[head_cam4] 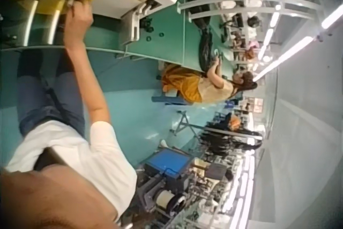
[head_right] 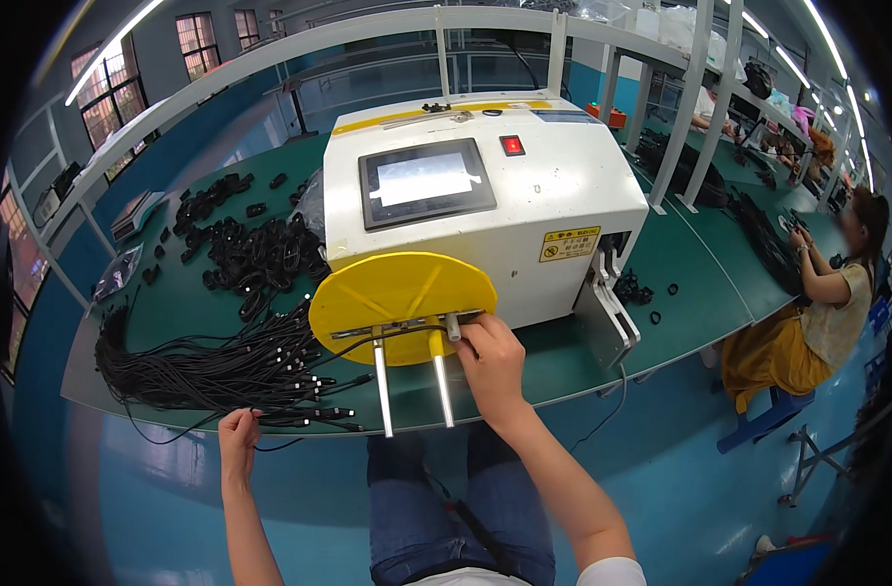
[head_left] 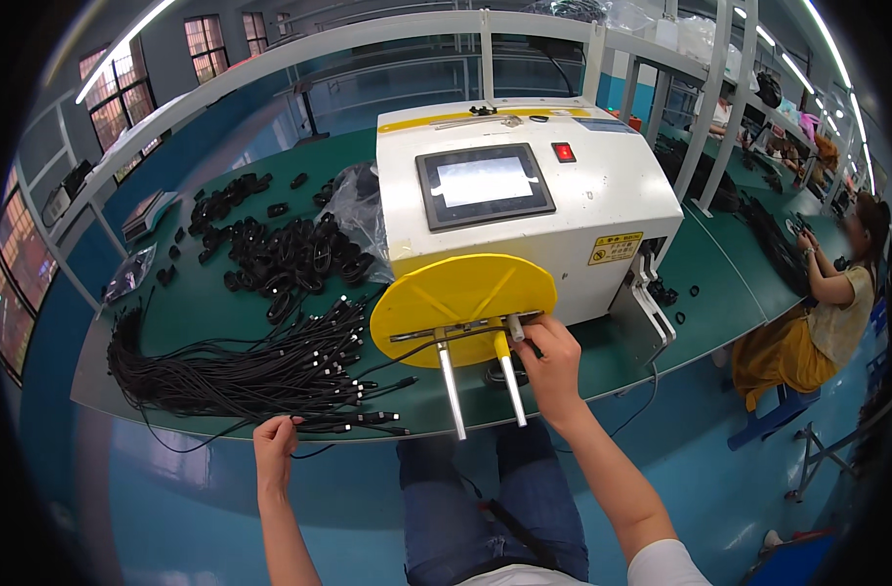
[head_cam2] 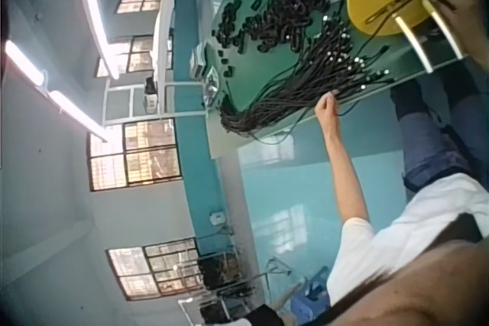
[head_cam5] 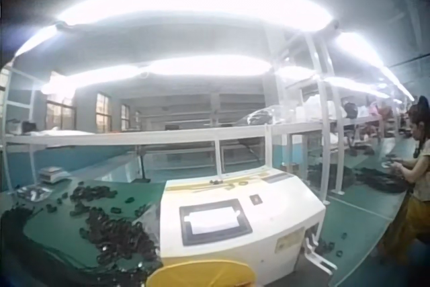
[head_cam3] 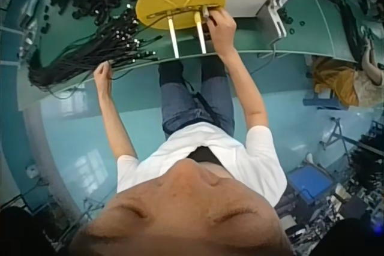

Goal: Operating a cable winding machine to bundle sets of black electrical wires.

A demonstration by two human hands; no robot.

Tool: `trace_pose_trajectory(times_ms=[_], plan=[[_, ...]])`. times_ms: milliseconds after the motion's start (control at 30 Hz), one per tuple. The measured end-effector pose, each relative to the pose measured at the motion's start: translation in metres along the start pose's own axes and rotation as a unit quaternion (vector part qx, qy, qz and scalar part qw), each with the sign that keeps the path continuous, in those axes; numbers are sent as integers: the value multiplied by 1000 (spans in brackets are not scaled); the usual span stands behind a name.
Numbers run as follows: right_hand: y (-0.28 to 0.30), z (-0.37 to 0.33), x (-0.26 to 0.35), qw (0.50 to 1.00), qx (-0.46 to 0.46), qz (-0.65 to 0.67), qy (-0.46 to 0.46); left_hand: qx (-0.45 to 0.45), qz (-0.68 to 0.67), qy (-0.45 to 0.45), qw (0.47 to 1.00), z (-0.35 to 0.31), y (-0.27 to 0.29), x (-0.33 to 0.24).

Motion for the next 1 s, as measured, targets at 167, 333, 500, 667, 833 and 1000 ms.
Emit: trace_pose_trajectory(times_ms=[167, 333, 500, 667, 833, 1000], plan=[[5, 5, 2, 999, 28, -27, -3, 2, 3, 1, 1000, -4, -5, -4], [16, 12, 4, 998, 60, 11, 0, -14, 39, -5, 999, -6, 3, -1], [47, 7, 5, 994, 31, 80, -62, -29, 31, -14, 999, -8, 11, 5], [57, -6, -9, 987, 24, 116, -105, -30, 35, -4, 999, -6, 5, 6], [50, -16, -16, 982, 45, 127, -132, -28, 35, -2, 999, -6, 3, 4], [45, -22, -20, 980, 58, 127, -140, -30, 41, -6, 999, -4, 1, -2]])
Point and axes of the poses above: each hand's wrist, its own z-axis towards the middle knuckle, its own y-axis out of the back of the hand, x = y × z, the point moved 6 cm from there along z, towards the middle knuckle, and after that the axes turned 6 degrees about -y, right-handed, at the moved point
